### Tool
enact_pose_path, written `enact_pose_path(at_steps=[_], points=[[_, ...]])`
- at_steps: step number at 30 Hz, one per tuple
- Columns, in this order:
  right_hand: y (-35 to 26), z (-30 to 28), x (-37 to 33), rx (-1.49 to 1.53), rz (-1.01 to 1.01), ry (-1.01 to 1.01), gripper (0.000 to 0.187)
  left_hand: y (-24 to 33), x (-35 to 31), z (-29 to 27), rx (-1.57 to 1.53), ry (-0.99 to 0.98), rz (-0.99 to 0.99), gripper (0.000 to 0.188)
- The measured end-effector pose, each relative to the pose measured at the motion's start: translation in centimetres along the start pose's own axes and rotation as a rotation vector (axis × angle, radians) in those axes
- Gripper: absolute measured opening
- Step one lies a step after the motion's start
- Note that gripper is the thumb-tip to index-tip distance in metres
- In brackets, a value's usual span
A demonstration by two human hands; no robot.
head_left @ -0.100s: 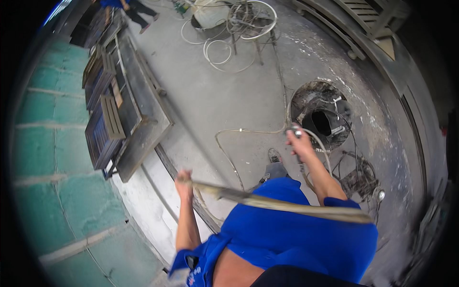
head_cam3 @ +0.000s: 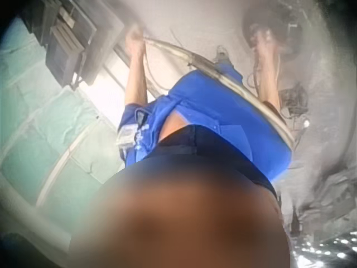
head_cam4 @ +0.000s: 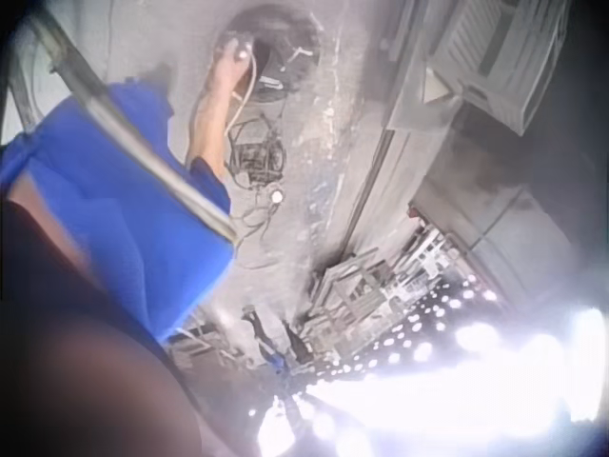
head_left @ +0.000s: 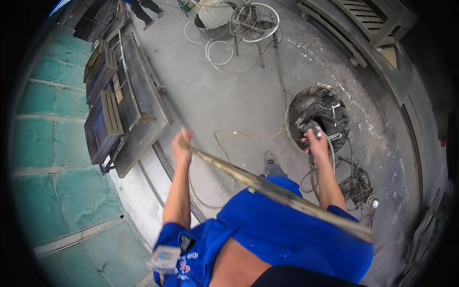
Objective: The person uses a spray gun connected to a hose to apply a coating to wooden furniture pieces arranged on a metal rack. They move around the rack to cover different surfaces and sides of the furniture.
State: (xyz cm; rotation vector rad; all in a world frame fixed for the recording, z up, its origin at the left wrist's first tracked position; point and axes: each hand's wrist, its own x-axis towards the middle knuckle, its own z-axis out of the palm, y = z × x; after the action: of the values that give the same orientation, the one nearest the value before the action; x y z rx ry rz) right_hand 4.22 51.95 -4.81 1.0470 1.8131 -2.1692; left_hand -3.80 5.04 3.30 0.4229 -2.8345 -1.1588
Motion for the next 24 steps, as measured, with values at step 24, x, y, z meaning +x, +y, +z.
enact_pose_path(at_steps=[24], points=[[-10.3, 2.1, 9.0, 0.239, -0.429, 0.535, 0.044, 21.1, 23.5, 17.0, -0.592, -0.362, 0.806, 0.035]])
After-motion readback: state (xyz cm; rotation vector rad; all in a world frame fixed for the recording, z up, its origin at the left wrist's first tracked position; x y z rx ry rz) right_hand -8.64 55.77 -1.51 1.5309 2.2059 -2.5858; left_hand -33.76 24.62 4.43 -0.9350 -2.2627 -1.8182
